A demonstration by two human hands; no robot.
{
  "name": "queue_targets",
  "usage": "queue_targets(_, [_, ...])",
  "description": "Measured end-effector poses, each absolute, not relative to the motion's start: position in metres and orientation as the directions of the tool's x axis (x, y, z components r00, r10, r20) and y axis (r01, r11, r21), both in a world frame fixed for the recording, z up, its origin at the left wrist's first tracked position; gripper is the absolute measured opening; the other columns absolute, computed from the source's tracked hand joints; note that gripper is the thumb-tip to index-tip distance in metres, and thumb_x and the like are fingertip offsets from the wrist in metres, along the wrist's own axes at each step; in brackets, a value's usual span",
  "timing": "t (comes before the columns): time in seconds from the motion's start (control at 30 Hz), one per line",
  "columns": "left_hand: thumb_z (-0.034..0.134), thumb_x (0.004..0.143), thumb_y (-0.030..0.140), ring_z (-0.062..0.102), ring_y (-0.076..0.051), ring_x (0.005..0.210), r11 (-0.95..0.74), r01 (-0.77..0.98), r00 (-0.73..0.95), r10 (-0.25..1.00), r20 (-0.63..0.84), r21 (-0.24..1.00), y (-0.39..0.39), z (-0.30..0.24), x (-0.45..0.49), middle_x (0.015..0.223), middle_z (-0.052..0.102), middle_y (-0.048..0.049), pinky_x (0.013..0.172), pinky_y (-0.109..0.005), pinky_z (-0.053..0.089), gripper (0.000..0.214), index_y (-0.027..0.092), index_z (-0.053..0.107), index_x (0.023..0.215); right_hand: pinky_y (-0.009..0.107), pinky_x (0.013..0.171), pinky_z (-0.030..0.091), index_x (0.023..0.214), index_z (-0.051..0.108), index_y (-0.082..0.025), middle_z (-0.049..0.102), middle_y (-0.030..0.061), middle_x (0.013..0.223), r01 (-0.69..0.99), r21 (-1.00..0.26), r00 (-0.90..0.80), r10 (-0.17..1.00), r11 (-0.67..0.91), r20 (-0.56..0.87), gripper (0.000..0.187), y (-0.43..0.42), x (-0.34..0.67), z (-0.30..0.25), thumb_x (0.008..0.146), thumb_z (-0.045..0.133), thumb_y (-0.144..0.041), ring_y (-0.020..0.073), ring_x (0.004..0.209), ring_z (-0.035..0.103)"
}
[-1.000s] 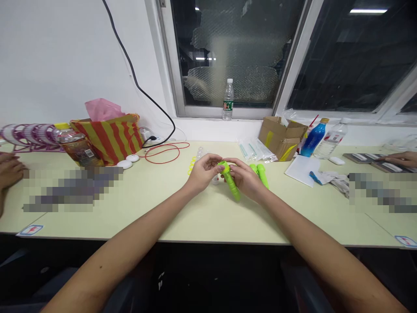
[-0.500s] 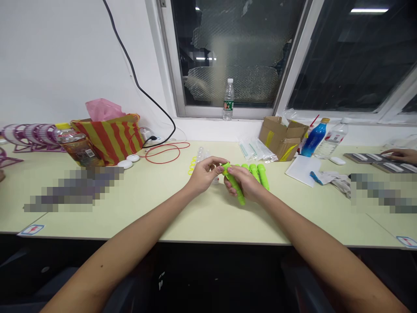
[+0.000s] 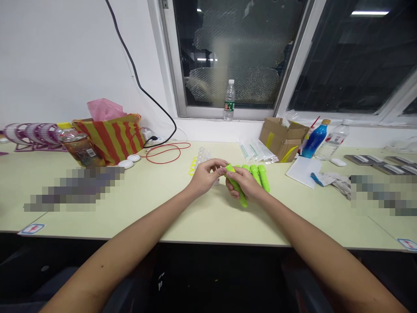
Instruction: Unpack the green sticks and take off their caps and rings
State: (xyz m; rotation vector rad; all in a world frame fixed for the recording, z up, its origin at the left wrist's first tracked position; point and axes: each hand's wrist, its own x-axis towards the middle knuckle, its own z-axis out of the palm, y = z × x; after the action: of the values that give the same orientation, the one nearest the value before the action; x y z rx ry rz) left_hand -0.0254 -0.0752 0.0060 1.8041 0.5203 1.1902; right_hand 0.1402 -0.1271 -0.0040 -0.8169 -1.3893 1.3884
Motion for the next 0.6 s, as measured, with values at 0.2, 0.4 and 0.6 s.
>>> queue_targets(0.2, [0.068, 0.082, 0.04, 0.063, -0.021, 0.092, -0.538, -0.131, 0.475, 0.703, 0.529, 0.832, -0.0736, 0.0051, -0.0261, 0.107, 0.068, -0.0118, 0.075, -0.033, 0.05, 0.025, 0.015, 0.07, 0.084, 0.021, 0.033, 0.033, 0.087, 0.051, -0.02, 0.051, -0.0051, 0.057, -0.189, -0.976, -0.319, 0.933, 0.112, 0.169, 0.024, -0.127, 0.1408, -0.0037, 0.085, 0.061, -0.041, 0.0086, 0.036, 0.042])
queue_targets(0.4, [0.064, 0.086, 0.038, 0.062, -0.024, 0.105, -0.51, -0.206, 0.533, 0.657, 0.533, 0.835, -0.0734, 0.0069, -0.0295, 0.119, 0.066, -0.0139, 0.088, -0.038, 0.048, 0.022, 0.016, 0.065, 0.088, 0.028, 0.039, 0.045, 0.086, 0.054, -0.017, 0.058, 0.0009, 0.059, -0.295, -0.955, -0.32, 0.942, 0.005, 0.104, 0.037, -0.1224, 0.1404, -0.004, 0.09, 0.047, -0.053, 0.0145, 0.041, 0.052])
queue_targets(0.6, [0.063, 0.086, 0.038, 0.06, -0.026, 0.112, -0.501, -0.219, 0.554, 0.643, 0.529, 0.837, -0.0748, 0.0087, -0.031, 0.122, 0.065, -0.0151, 0.094, -0.04, 0.045, 0.023, 0.016, 0.063, 0.087, 0.024, 0.036, 0.035, 0.088, 0.054, -0.017, 0.06, 0.0028, 0.065, -0.345, -0.937, -0.348, 0.92, 0.053, 0.18, 0.027, -0.1246, 0.1413, -0.0032, 0.089, 0.054, -0.043, 0.0121, 0.04, 0.048])
